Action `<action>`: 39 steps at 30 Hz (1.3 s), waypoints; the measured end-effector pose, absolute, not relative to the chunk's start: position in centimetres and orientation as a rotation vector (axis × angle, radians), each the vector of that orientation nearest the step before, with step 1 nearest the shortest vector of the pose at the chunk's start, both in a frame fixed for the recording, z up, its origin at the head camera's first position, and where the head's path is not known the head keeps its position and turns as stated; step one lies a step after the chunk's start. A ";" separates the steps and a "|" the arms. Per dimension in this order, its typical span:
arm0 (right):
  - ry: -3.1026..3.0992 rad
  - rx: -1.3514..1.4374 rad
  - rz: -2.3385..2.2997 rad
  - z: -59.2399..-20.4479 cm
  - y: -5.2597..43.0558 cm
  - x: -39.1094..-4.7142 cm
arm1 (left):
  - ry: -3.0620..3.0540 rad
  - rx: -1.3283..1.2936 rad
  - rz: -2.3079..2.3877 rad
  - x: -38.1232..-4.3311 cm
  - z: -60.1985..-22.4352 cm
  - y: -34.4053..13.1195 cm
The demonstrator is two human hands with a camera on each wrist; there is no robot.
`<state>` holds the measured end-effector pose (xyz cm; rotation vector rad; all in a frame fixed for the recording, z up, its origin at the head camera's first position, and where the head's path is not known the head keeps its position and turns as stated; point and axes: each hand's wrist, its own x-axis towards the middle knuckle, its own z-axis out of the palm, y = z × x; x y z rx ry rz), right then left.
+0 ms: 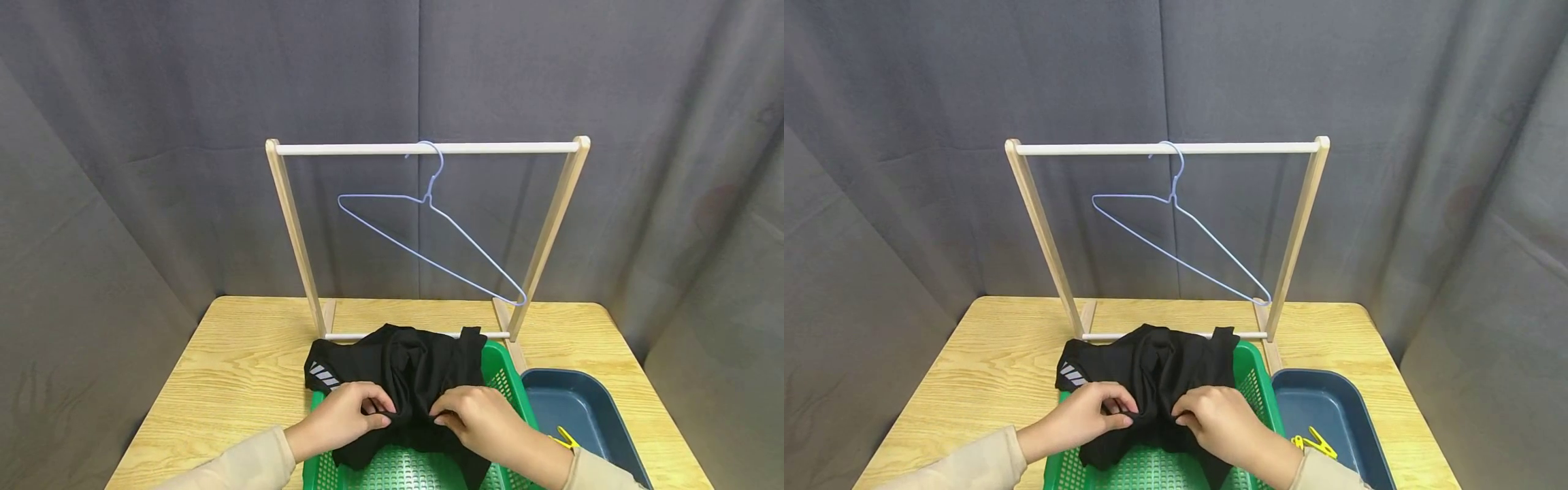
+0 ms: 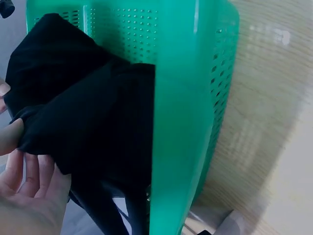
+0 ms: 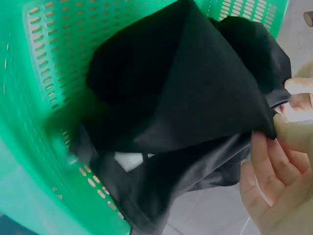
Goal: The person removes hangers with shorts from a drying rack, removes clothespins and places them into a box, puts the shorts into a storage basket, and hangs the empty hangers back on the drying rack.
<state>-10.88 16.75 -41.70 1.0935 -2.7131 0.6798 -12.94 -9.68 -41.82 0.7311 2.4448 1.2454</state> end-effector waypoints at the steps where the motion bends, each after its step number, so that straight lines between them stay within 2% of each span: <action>1: -2.726 1.099 0.676 -41.9 16.7 -10.8 | 2.433 0.729 1.239 -12.9 -41.9 -9.7; 8: -2.738 1.121 0.678 -42.1 16.6 -10.9 | 2.413 0.724 1.207 -13.2 -42.1 -9.8; 17: -2.708 1.093 0.708 -41.5 16.5 -12.4 | 2.538 0.791 1.145 -14.7 -40.6 -10.0; 27: -2.668 1.039 0.483 -42.2 14.4 -17.2 | 3.033 0.810 0.430 -18.7 -41.2 -10.2; 39: -2.719 0.960 0.227 -44.2 12.8 -21.5 | 3.083 0.695 0.365 -21.7 -43.5 -10.7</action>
